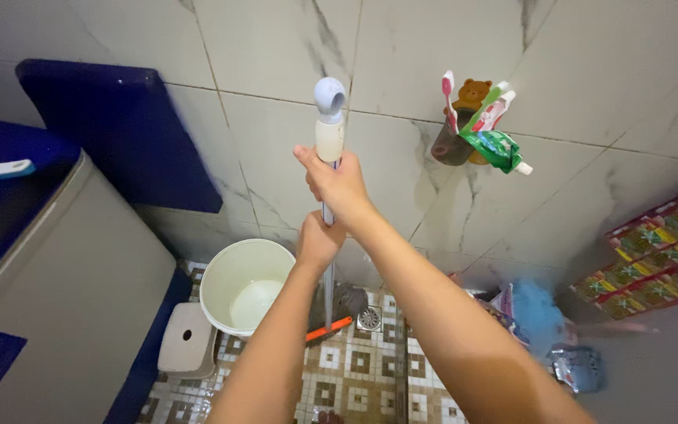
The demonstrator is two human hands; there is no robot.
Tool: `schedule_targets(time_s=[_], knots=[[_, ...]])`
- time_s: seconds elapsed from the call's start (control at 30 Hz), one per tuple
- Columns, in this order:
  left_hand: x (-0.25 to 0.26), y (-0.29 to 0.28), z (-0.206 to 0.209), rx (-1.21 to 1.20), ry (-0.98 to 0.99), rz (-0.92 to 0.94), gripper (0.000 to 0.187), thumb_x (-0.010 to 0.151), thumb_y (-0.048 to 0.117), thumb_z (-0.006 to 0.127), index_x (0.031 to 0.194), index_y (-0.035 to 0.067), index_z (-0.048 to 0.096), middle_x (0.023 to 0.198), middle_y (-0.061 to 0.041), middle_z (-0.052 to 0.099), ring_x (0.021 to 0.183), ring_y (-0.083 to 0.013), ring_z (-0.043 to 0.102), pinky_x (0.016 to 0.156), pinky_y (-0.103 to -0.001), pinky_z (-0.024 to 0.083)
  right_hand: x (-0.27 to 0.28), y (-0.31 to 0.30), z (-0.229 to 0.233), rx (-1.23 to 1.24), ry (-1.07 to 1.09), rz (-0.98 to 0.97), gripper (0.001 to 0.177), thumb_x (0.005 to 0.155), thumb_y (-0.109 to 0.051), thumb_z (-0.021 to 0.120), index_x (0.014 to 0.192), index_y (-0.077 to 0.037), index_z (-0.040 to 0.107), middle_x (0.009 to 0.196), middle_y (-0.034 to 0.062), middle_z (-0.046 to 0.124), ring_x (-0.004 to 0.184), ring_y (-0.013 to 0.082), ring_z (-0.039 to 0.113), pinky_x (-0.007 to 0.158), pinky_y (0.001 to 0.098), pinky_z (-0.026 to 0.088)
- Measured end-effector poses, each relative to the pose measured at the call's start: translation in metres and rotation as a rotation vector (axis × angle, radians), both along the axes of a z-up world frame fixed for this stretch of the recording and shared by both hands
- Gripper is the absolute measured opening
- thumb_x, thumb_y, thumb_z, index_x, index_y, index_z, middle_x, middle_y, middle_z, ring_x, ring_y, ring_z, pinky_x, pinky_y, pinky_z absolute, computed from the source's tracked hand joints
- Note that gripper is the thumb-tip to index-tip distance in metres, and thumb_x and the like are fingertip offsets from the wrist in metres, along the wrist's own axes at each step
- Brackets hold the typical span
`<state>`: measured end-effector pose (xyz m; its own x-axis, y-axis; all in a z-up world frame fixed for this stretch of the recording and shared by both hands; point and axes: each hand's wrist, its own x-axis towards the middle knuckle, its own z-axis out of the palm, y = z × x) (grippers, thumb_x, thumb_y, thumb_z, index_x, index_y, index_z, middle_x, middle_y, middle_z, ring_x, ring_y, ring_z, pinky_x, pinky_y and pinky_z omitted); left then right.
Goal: The person attaches a broom head and a mop head to a pole by hand, then turns on a faucet to rinse the mop over a bucket.
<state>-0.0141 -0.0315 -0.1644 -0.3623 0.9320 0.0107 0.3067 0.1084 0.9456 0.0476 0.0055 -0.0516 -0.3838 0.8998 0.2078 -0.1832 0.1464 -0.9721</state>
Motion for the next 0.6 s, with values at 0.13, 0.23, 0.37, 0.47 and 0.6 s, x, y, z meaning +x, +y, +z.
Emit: schedule_targets(time_s=[0.13, 0.23, 0.37, 0.47, 0.6], knots=[[0.007, -0.011, 0.000, 0.032, 0.069, 0.041, 0.040, 0.083, 0.039, 0.067, 0.077, 0.000, 0.070, 0.065, -0.022, 0.067, 0.064, -0.0360, 0.069, 0.062, -0.048, 0.050, 0.006, -0.003, -0.001, -0.061, 0.140, 0.093, 0.039, 0.092, -0.021, 0.073, 0.066, -0.014, 0.045, 0.055, -0.0058, 0.041, 0.044, 0.0054, 0.031, 0.039, 0.0269, 0.022], [0.005, -0.014, 0.011, 0.090, 0.160, 0.033, 0.045, 0.085, 0.043, 0.067, 0.075, -0.001, 0.069, 0.067, -0.025, 0.067, 0.068, -0.0419, 0.071, 0.063, -0.050, 0.052, 0.012, -0.012, 0.017, -0.090, 0.113, 0.269, 0.038, 0.089, -0.018, 0.073, 0.064, -0.015, 0.044, 0.054, -0.0052, 0.039, 0.043, 0.0061, 0.030, 0.039, 0.0276, 0.021], [-0.005, -0.019, 0.050, 0.265, 0.364, 0.117, 0.047, 0.081, 0.045, 0.074, 0.075, -0.001, 0.070, 0.067, -0.027, 0.066, 0.074, -0.0461, 0.069, 0.063, -0.052, 0.053, 0.012, -0.023, 0.071, -0.062, 0.070, 0.403, 0.042, 0.088, -0.021, 0.076, 0.064, -0.016, 0.042, 0.056, -0.0056, 0.035, 0.044, 0.0065, 0.029, 0.039, 0.0280, 0.020], [-0.001, -0.013, 0.097, 0.579, 0.328, 0.199, 0.033, 0.085, 0.034, 0.073, 0.081, 0.002, 0.071, 0.068, -0.023, 0.067, 0.071, -0.0448, 0.068, 0.059, -0.050, 0.051, 0.016, -0.026, 0.133, -0.029, 0.041, 0.454, 0.026, 0.083, -0.024, 0.073, 0.068, -0.015, 0.054, 0.055, -0.0051, 0.035, 0.043, 0.0077, 0.031, 0.039, 0.0286, 0.020], [0.024, -0.009, 0.156, 0.794, 0.329, 0.395, 0.039, 0.084, 0.024, 0.079, 0.059, 0.003, 0.058, 0.058, -0.020, 0.058, 0.056, -0.0394, 0.060, 0.055, -0.045, 0.047, 0.038, -0.030, 0.203, 0.248, 0.017, 0.665, 0.044, 0.094, -0.032, 0.069, 0.065, -0.017, 0.039, 0.053, -0.0030, 0.033, 0.043, 0.0071, 0.028, 0.039, 0.0285, 0.021]])
